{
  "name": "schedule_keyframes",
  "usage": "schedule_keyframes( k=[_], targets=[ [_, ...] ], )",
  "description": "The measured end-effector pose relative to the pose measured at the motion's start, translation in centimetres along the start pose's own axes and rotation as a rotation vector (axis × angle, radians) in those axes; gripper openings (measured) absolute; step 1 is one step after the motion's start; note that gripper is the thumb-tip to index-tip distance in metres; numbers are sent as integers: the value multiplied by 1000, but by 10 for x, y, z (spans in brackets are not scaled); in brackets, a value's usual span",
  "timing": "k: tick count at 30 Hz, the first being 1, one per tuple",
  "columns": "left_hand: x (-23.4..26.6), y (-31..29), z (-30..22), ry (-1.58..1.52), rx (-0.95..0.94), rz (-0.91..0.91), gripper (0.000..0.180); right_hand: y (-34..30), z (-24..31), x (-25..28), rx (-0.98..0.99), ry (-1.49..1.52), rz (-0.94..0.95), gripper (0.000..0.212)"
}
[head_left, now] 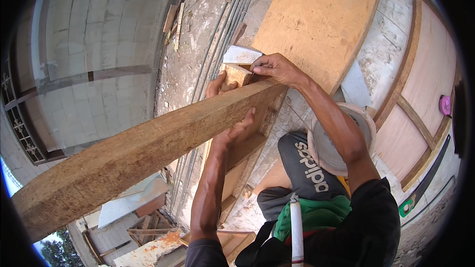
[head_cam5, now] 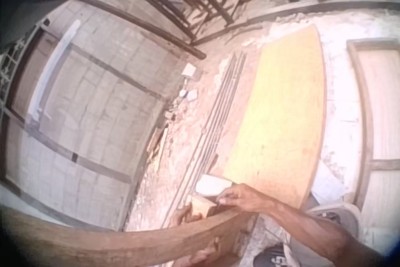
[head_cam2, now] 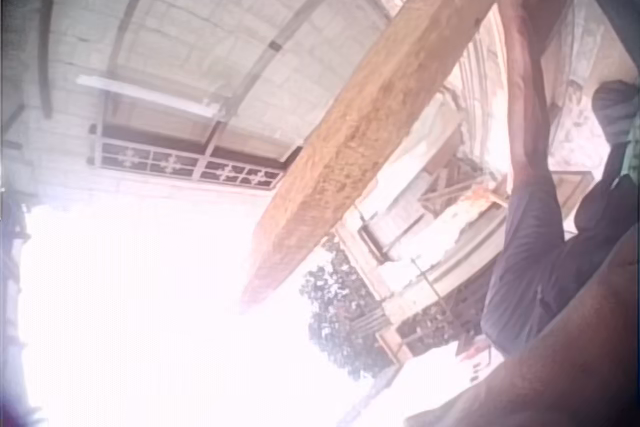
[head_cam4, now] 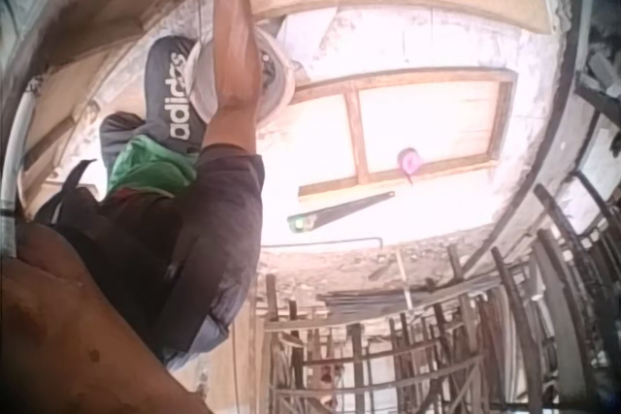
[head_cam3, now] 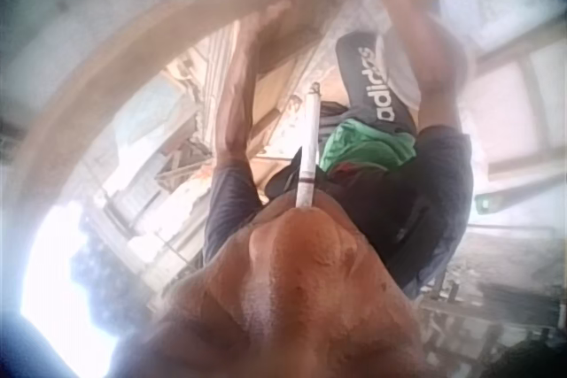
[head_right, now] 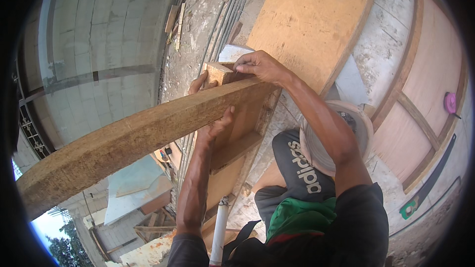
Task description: The person constructs a wooden frame by hammering nails into wood pieces to join them, aligning the pieces by hand, and then sawing through a long wooden board.
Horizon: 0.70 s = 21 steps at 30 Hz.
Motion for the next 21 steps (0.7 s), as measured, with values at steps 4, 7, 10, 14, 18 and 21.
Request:
schedule_keyframes(
  k=[4,7,10,14,18,21],
  targets=[
    [3,1,-3,-51,21,7,87,7,-3,-15,-91,90,67,23],
    [4,2,-6,10,-11,15,80,11,-1,-30,-155,155,121,26],
    [6,3,-3,80,-56,15,78,12,2,-29,-216,140,157,28],
    [5,1,3,35,-34,26,80,17,-5,-32,-281,101,156,32],
    [5,1,-1,140,-125,23,84,16,-13,-31,-318,178,154,34],
    [2,1,2,130,-84,33,88,14,-11,-33,-320,212,139,33]
  ],
)
Point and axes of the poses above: each hand's wrist, its own y-axis towards the middle knuckle, its own x-axis out of the back of the hand, z = x × y, the point moved 5 cm from there along y, towards the middle knuckle, and after that the axes turned 8 degrees about x, right-handed, at the moved point
